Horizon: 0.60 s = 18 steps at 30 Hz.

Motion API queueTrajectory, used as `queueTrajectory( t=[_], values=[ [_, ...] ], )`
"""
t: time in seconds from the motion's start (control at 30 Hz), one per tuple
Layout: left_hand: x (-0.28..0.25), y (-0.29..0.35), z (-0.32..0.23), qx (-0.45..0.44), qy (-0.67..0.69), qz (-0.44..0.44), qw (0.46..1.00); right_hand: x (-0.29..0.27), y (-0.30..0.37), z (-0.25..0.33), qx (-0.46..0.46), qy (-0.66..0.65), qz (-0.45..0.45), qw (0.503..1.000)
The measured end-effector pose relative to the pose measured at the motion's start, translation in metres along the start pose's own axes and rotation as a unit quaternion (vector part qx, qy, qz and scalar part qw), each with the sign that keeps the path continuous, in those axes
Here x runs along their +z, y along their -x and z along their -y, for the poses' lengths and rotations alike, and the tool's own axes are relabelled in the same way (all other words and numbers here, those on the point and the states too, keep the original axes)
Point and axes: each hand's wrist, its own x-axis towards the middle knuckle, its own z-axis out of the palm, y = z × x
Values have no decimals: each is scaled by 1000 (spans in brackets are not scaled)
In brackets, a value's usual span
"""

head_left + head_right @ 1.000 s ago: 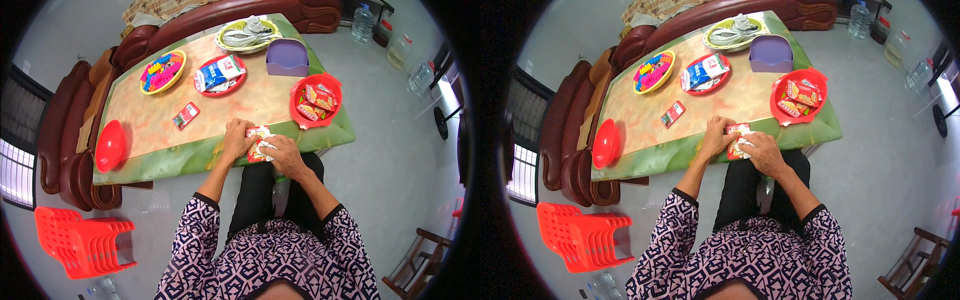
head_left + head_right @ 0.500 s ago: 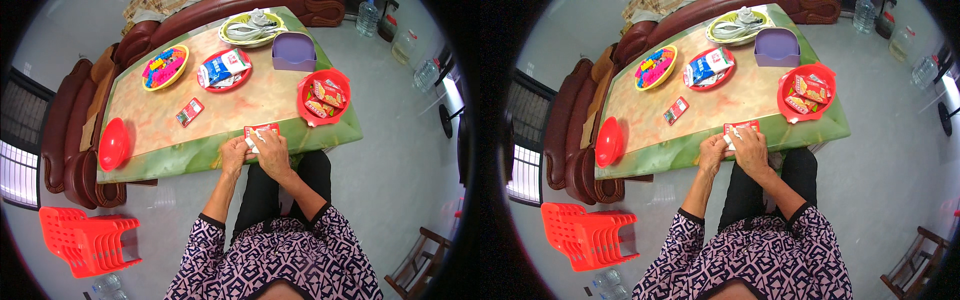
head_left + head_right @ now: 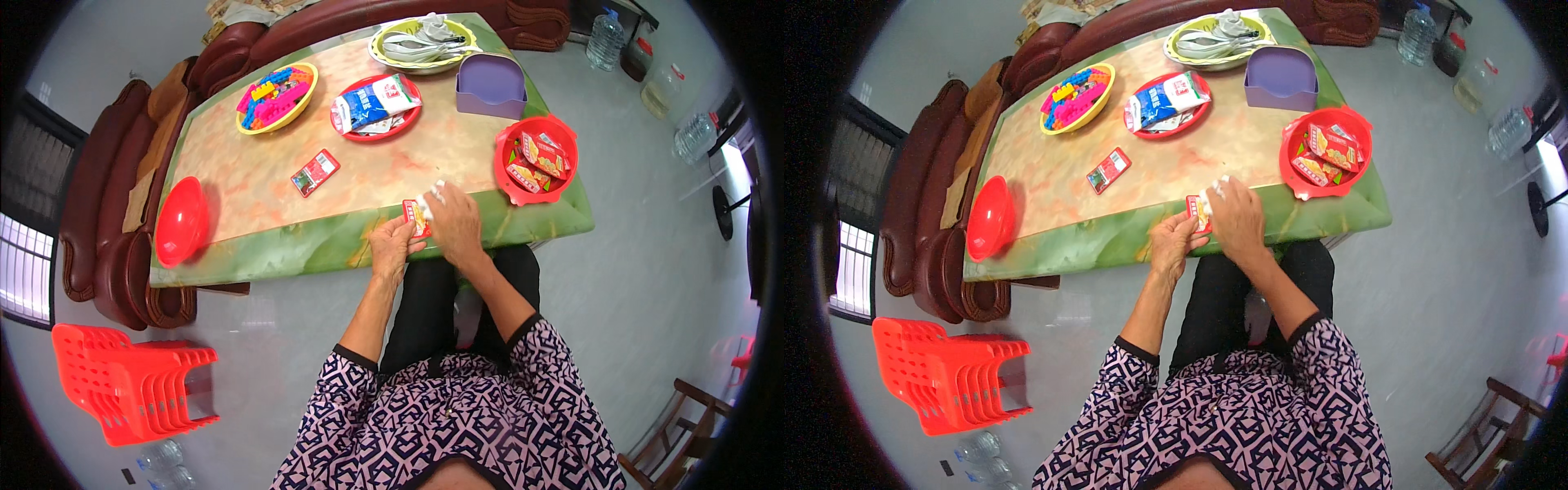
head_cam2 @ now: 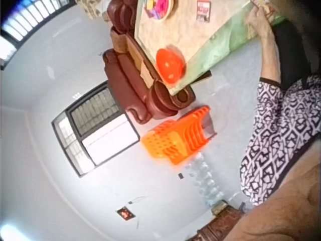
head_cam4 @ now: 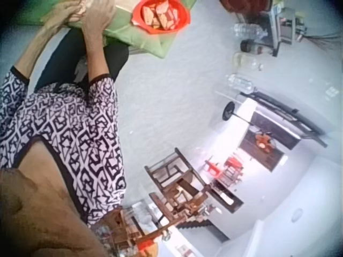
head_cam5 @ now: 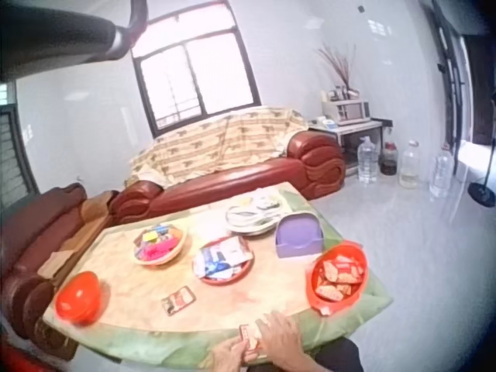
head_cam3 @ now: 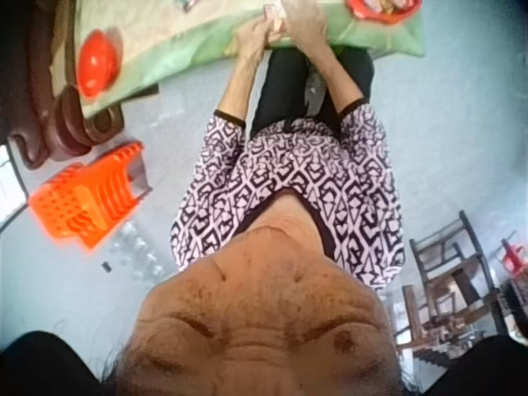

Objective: The person sits on the floor and wipes a table surface with a white cloth. They handle various items on the table, including small red packets, a blue and white package, and a purple plastic container, wiping each item individually before placing them back on the table.

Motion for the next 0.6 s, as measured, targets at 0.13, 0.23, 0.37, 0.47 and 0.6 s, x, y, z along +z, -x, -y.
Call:
queueTrajectory(
  t=[0.13,0.23,0.37,0.47,0.6],
  values=[
    [-9,0,3,-6,9,8,1000,-17,27,24,-49,-76,22,996],
    [-6,4,-4,-20,22,13,999,-15,29,21,-44,-114,39,992],
    [-7,4,0,-13,30,21,999,-3,13,13,-44,-112,56,991],
    [-7,5,-1,-20,13,19,1000,6,-3,9,-60,-106,71,990],
    [-6,4,-4,-31,10,17,999,13,-25,9,-54,-57,63,995]
  ],
)
